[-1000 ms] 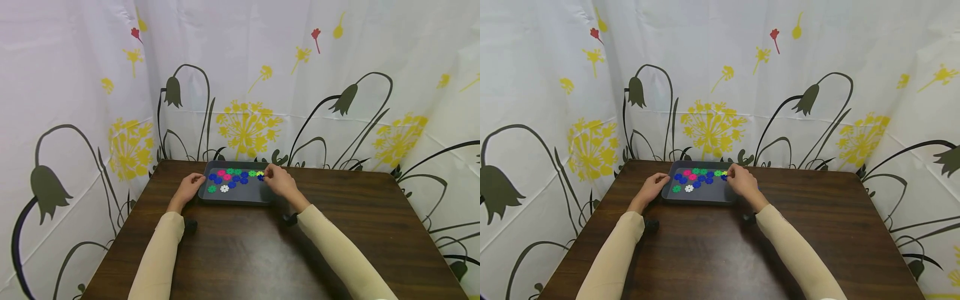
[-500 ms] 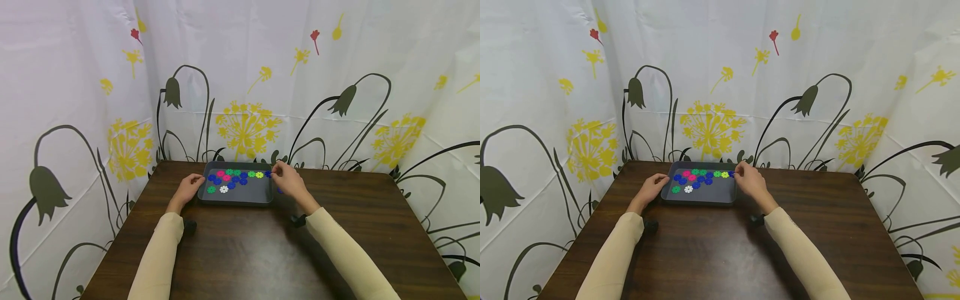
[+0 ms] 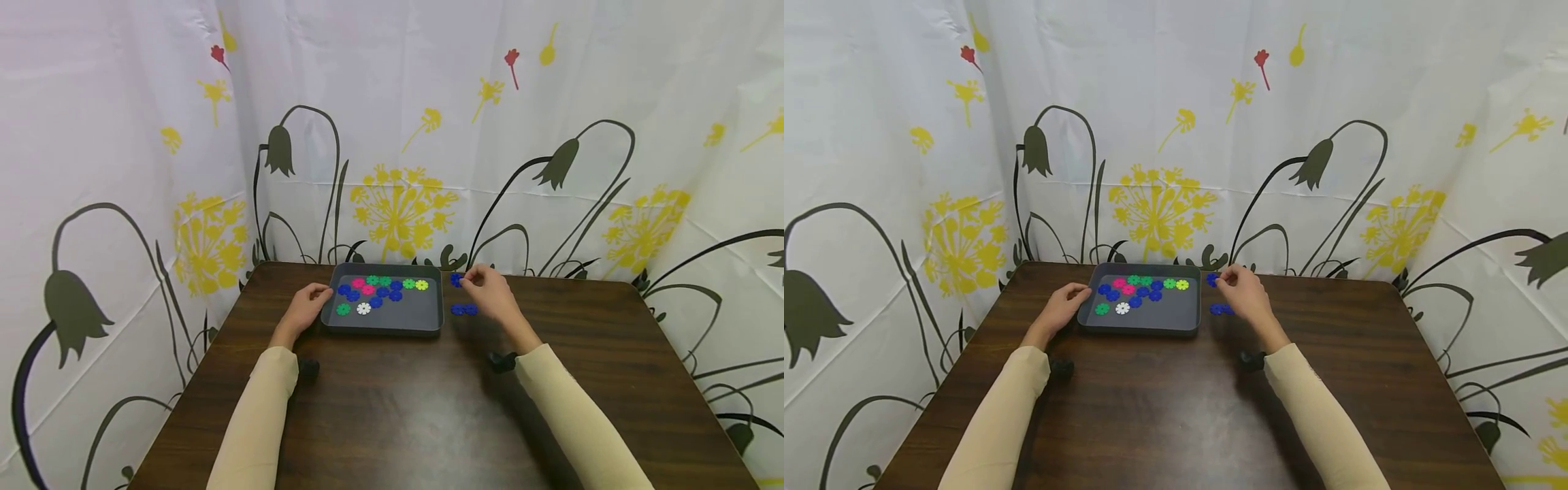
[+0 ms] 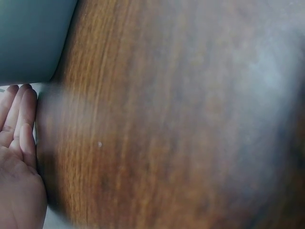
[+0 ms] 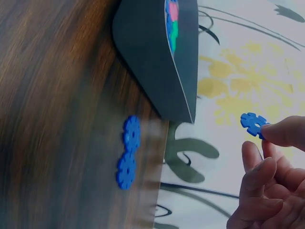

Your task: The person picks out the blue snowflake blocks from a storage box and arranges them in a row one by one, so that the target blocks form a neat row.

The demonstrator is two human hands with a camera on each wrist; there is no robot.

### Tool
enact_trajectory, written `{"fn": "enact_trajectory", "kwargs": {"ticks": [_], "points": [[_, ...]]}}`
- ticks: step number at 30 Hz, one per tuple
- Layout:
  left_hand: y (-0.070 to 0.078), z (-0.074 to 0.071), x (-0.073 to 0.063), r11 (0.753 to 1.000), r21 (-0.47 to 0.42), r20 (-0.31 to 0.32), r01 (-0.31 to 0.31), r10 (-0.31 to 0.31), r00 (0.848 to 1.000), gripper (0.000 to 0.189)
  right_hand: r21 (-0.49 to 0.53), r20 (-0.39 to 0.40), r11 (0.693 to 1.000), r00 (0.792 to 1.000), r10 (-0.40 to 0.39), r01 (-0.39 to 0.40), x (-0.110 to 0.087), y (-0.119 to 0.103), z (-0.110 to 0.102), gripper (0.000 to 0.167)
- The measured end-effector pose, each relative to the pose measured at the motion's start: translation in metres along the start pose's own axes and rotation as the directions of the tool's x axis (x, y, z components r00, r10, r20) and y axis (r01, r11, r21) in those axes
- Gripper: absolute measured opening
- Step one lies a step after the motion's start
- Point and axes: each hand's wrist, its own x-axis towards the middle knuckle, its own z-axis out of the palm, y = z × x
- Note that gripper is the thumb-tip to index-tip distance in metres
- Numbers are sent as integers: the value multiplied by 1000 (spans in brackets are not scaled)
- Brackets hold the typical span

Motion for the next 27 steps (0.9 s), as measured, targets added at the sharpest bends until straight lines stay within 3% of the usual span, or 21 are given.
{"fn": "enact_trajectory", "kwargs": {"ticks": [17, 27], "points": [[0, -2, 2, 1000, 15, -3, -1, 1, 1000, 55, 87, -4, 996, 999, 35, -35, 0, 44, -24, 26], [-1, 0, 1, 1000, 9, -5, 3, -3, 1000, 53, 92, 65, 979, 982, 178, -183, 0, 72, -28, 30]]}}
